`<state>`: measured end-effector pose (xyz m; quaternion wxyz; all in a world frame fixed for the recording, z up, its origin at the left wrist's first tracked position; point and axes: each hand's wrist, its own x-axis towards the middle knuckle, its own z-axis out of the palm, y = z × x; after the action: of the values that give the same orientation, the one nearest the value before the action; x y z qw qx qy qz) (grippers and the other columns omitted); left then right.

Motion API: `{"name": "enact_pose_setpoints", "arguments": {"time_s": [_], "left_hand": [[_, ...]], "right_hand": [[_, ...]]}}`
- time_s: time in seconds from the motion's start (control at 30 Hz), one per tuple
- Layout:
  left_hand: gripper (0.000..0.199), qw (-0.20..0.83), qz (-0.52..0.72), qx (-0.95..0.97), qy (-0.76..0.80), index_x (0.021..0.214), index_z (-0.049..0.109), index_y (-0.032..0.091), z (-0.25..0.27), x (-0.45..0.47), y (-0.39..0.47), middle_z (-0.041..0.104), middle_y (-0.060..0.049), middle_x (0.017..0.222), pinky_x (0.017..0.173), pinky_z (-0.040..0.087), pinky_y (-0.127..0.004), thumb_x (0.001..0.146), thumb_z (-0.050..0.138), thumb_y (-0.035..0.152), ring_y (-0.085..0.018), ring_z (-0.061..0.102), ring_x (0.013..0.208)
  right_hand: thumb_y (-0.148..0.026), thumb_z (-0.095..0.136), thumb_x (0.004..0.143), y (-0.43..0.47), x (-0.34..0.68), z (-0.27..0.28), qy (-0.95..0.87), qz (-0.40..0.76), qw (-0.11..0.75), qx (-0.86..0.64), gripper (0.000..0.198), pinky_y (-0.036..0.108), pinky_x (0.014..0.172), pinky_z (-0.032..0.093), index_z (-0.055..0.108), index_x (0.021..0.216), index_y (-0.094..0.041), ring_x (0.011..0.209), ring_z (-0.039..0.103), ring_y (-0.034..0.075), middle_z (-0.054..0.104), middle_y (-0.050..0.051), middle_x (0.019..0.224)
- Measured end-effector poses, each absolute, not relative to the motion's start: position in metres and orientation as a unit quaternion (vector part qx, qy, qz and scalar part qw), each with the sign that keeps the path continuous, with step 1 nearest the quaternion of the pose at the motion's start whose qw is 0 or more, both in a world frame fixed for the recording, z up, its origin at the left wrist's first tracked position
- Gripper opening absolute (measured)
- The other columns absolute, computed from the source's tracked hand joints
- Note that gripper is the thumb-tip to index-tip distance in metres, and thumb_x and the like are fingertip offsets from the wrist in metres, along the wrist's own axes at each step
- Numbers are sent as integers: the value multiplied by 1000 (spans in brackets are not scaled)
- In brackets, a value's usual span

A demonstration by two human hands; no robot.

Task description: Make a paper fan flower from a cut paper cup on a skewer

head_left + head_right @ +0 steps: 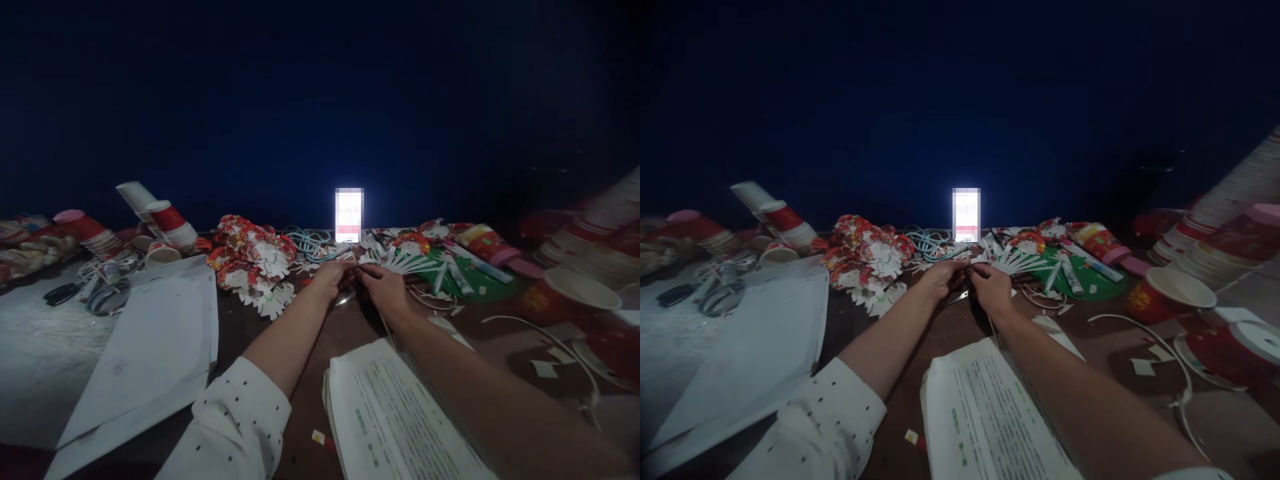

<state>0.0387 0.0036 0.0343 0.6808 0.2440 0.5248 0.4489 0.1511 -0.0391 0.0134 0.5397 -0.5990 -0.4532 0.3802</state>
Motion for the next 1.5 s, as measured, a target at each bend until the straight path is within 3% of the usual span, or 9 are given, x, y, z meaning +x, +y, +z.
{"name": "enact_pose_setpoints", "arguments": {"time_s": [0.57,0.73,0.9,1.13,1.5], "left_hand": [[10,701,456,285,469,77,66,14,28,43,2,60,2,59,45,42,-13,78,76,12,-5,53,47],[6,699,456,289,469,80,68,14,26,43,4,61,2,59,48,43,-14,78,72,10,-5,52,47],[11,671,452,311,499,70,67,13,29,44,3,61,0,57,49,43,-16,78,68,5,-7,53,48],[18,663,440,310,520,66,62,15,30,46,2,60,2,57,48,43,-16,73,73,4,-6,53,48],[17,689,427,296,505,71,64,13,31,45,4,61,2,57,45,40,-14,72,79,5,-5,55,47]], "right_hand": [[-32,74,60,-39,152,16,-367,462,572,-570,44,23,43,35,78,99,-12,42,47,10,62,-4,53],[-32,74,60,-39,151,13,-372,465,576,-560,36,23,44,36,77,92,-15,44,48,10,64,-3,58],[-39,71,68,-38,148,9,-375,445,590,-559,23,23,48,42,72,80,-20,50,54,11,65,-3,63],[-47,68,73,-31,149,4,-358,419,598,-582,28,25,53,48,69,76,-20,57,59,15,67,0,66],[-35,68,74,-33,146,10,-334,439,605,-574,17,25,54,50,72,73,-19,56,59,13,68,-1,65]]}}
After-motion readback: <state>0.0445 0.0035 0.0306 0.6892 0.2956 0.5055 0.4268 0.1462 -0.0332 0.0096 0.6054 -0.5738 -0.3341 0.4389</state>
